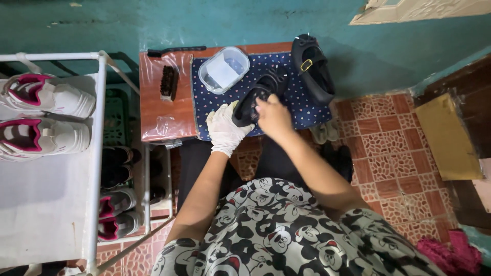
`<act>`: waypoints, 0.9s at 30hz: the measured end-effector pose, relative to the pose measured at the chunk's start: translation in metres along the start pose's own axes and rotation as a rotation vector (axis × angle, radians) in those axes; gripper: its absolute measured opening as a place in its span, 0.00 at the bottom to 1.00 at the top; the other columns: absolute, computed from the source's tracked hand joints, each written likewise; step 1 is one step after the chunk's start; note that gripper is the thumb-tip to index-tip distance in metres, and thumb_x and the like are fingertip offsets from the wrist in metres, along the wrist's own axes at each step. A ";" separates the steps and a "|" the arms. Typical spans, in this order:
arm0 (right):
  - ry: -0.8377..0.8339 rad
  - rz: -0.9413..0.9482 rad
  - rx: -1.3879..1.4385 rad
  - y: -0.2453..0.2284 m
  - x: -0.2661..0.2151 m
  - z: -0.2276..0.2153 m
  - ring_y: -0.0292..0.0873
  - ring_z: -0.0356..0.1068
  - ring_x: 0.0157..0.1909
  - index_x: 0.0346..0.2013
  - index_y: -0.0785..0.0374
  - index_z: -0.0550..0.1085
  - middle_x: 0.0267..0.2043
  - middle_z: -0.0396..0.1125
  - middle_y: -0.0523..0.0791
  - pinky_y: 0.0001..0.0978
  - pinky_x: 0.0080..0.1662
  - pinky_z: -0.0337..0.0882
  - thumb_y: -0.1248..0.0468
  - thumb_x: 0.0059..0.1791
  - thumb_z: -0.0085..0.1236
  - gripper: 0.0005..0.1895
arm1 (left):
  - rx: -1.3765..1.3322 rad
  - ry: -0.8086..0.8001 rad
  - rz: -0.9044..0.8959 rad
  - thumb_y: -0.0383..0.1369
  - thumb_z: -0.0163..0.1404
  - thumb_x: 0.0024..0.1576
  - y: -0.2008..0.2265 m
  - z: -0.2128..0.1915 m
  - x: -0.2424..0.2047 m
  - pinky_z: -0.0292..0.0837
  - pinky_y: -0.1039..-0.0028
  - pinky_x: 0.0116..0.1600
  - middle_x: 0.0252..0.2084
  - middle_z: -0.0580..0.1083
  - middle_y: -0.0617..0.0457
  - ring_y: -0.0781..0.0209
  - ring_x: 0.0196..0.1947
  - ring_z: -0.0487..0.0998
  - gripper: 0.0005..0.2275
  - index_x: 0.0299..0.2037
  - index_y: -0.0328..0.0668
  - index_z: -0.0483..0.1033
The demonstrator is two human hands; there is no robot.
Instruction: The person cleans a pair of black shoes using a brush and a cloth. They scrub the soles and uppers of both shoes, wipe them down, and then place them on a nearby shoe rack.
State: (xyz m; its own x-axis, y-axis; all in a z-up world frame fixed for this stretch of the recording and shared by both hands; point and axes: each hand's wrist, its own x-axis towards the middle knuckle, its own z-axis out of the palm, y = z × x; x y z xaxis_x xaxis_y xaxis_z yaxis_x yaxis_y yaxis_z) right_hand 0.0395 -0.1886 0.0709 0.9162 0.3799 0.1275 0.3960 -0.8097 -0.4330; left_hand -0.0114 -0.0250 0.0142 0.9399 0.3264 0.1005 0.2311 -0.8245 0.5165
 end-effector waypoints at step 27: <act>-0.052 -0.542 0.641 0.024 0.017 -0.039 0.53 0.69 0.38 0.50 0.57 0.82 0.34 0.68 0.50 0.42 0.48 0.70 0.69 0.51 0.58 0.14 | -0.016 0.113 0.138 0.61 0.60 0.36 -0.008 -0.008 0.006 0.60 0.61 0.68 0.48 0.78 0.61 0.66 0.60 0.74 0.35 0.56 0.61 0.75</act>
State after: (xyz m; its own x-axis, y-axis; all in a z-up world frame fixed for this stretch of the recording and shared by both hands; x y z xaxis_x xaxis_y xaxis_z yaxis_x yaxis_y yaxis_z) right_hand 0.0674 -0.2191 0.0974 0.5994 0.6756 0.4293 0.6545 -0.1049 -0.7488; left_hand -0.0095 -0.0132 0.0173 0.9278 0.2616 0.2661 0.0973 -0.8580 0.5044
